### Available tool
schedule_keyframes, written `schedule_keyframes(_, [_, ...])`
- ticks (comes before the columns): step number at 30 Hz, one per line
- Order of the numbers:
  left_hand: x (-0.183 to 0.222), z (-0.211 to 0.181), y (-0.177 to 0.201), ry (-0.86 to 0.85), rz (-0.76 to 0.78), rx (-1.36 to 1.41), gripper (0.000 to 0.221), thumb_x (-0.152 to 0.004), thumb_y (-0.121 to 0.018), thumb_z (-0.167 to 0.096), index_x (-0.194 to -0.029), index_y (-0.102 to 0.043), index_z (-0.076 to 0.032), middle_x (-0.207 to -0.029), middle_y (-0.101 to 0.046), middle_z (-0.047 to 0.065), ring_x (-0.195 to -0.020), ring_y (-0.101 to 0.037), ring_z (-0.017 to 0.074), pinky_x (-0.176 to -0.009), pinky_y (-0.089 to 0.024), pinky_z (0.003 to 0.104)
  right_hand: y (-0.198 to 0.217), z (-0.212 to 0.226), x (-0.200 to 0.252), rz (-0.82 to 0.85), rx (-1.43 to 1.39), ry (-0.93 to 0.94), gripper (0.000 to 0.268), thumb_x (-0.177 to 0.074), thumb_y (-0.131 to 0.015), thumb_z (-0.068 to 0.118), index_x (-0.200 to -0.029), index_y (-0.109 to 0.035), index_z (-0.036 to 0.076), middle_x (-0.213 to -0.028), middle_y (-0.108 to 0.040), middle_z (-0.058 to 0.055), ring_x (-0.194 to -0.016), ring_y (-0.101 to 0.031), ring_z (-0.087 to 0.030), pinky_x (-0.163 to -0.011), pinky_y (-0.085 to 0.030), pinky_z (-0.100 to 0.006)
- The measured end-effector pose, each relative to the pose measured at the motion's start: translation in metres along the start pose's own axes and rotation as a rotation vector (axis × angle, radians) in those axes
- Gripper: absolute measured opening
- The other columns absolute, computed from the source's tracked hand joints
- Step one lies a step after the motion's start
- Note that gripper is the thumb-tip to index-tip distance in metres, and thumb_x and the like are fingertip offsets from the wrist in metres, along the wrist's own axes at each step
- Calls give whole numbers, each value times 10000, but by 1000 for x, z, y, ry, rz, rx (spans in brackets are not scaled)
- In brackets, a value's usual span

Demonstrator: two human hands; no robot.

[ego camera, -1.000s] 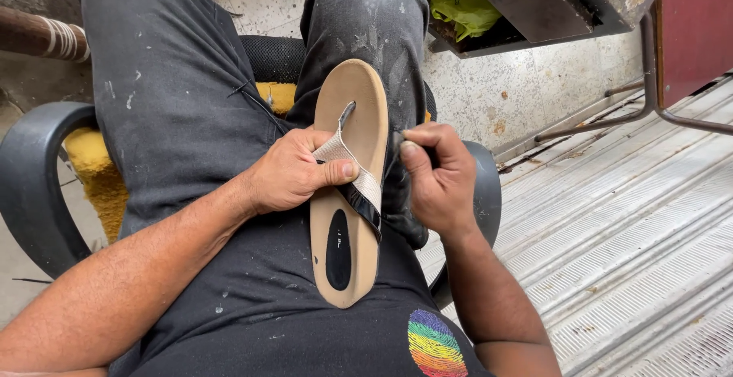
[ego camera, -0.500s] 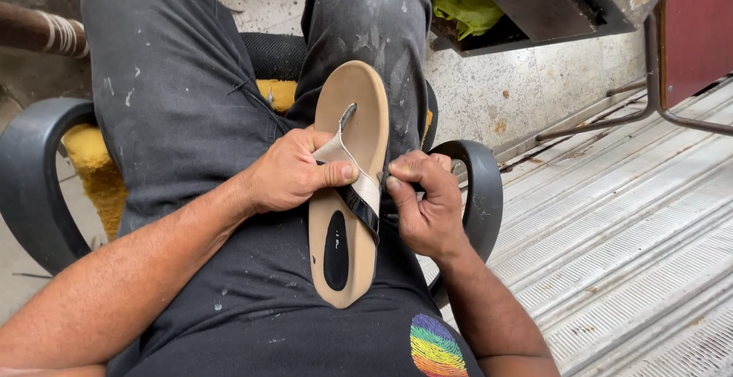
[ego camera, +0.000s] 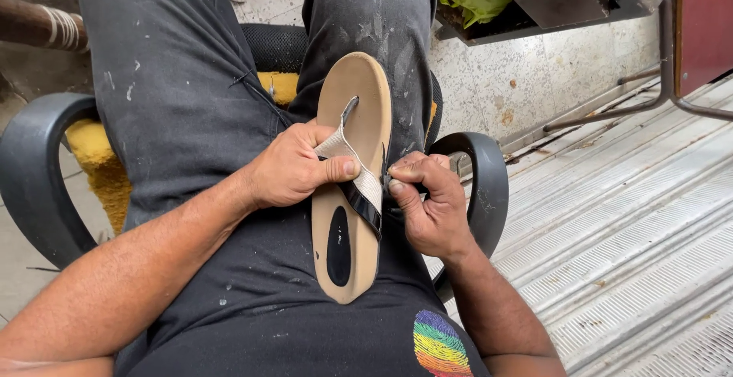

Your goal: Trimming excess material and smoothing the edges of a sandal during repair

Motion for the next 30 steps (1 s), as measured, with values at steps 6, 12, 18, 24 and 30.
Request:
schedule_keyframes(6, [0,-2,4,8,-7,-22,254,-840,-854,-338,-877,-798,-92,-940,-617,34,-912,-645,178,-938,-522,432,-2,-2,-3,-43,-80,-17,86,-978,-675,89,-998,-702,10,-918,-715,-132,-857,-674,-288,-886,-469,-394])
schedule_keyframes(12, [2,-6,1,-14,1,-4,266,-827,-861,-351,-877,-797,-98,-928,-620,36,-908,-635,173,-942,-515,423,-9,-21,18,8,-293,-131,94,-965,-665,55,-981,-682,-36,-877,-675,-165,-767,-604,-228,-757,-497,-355])
schedule_keyframes(18, [4,-19,14,-61,-56,-56,282,-853,-842,-337,-878,-777,-64,-904,-627,47,-895,-616,186,-917,-514,417,-10,-31,2,13,-708,-234,161,-946,-489,-79,-1024,-556,45,-759,-606,-128,-614,-491,-135,-584,-439,-252])
schedule_keyframes(24, [38,-89,9,-98,-185,-188,259,-834,-841,-363,-924,-796,-125,-913,-683,42,-929,-652,152,-966,-521,359,-4,-2,-24,-80,-661,-333,536,-777,-808,-40,-1204,-495,43,-864,-613,-141,-601,-568,-91,-562,-500,-246])
schedule_keyframes(30, [47,-52,48,-220,-326,-133,261,-857,-844,-339,-945,-785,-100,-997,-634,76,-926,-640,188,-963,-511,430,37,-18,-16,-366,-675,-233,377,-824,-776,-106,-965,-493,100,-812,-628,-118,-642,-576,-156,-598,-464,-270])
Point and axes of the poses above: each hand's wrist, its own x-axis away from the middle knuckle, its own y-axis out of the back of the hand, z = x × y, the point moved 8 cm from there along -x, towards the middle knuckle
